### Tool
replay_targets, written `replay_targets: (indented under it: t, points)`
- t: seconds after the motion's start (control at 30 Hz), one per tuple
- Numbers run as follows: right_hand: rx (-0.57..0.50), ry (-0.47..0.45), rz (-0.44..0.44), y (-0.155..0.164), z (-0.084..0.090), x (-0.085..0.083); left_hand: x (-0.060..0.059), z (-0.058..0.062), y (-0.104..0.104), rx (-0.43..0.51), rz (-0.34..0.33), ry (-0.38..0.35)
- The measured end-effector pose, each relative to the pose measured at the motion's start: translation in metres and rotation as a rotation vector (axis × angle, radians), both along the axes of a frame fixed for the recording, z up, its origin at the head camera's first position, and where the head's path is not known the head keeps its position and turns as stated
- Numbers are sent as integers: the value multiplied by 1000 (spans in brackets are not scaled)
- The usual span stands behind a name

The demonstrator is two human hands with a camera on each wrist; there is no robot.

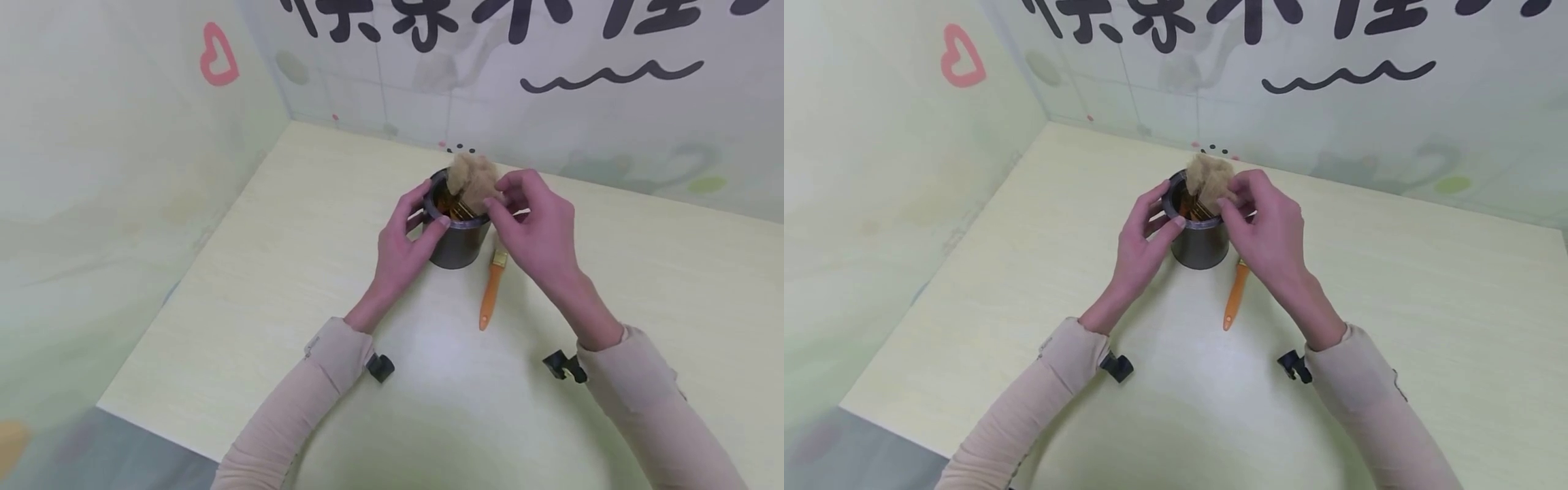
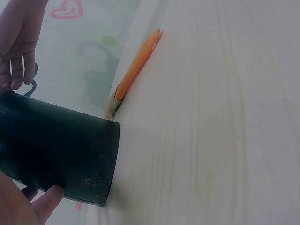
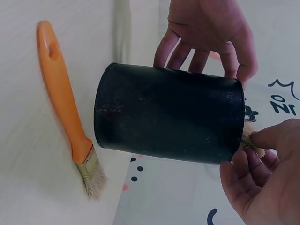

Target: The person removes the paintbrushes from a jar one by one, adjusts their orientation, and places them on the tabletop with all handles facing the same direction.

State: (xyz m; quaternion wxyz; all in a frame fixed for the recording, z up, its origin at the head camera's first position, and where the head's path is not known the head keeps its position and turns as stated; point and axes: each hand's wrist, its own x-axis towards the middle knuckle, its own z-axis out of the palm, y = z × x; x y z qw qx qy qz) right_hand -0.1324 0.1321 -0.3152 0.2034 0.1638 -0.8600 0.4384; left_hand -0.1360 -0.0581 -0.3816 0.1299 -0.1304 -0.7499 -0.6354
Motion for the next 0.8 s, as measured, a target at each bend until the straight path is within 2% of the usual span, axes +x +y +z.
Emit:
replay_targets:
  t: [0.23,0.47,0.63,0.8]
  points:
    - [6,78,24,-1,9,-4,2,0,-1,-13,9,-37]
    - [-85,125,11,-1,20,-5,2,2,-1,-4,9,-40]
    - [-121,192,34,3,26,-5,2,2,-1,4,0,-12]
    - [-203,219,44,3,34,-2,2,1,-1,-17,11,-15]
